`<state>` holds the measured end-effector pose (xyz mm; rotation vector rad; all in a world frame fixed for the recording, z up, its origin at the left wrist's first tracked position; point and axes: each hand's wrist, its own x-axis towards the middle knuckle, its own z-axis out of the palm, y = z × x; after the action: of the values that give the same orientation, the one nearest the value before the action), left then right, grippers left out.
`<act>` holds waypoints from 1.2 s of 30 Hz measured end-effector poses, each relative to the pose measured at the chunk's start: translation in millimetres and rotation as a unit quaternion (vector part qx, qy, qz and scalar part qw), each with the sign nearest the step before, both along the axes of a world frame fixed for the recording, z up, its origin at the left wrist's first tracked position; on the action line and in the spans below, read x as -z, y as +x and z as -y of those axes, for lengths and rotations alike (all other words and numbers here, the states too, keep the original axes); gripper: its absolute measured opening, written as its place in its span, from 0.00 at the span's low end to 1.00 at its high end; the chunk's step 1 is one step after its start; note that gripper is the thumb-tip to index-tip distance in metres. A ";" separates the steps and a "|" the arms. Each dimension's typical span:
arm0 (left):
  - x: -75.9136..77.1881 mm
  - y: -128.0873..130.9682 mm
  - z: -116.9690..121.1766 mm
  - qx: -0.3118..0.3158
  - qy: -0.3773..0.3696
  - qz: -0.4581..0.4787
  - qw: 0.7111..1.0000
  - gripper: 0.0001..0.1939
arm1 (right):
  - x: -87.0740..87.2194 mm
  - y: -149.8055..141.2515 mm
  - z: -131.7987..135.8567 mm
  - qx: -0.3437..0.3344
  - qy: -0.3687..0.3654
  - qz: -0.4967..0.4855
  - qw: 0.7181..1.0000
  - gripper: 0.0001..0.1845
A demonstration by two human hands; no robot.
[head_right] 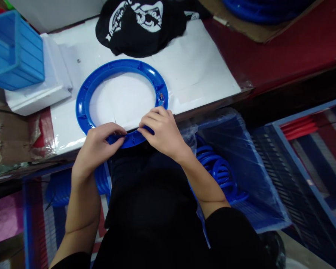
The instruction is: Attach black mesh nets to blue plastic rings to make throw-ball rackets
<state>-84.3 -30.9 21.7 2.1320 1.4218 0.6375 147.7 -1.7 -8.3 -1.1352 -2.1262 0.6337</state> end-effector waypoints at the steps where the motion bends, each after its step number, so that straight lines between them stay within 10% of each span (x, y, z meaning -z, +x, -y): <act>1: 0.4 0.1 0.1 -0.001 0.000 0.001 1.000 0.08 | -2.5 -0.3 -0.3 0.002 -0.012 0.002 1.000 0.06; 36: 8.4 -3.6 4.6 0.021 0.019 0.002 1.000 0.08 | -9.1 -5.9 -2.8 -0.050 -0.025 0.107 0.993 0.06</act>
<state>-88.0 -35.6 13.3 2.1834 1.3688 0.6578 141.8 1.0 0.7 -1.1751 -2.3734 0.6378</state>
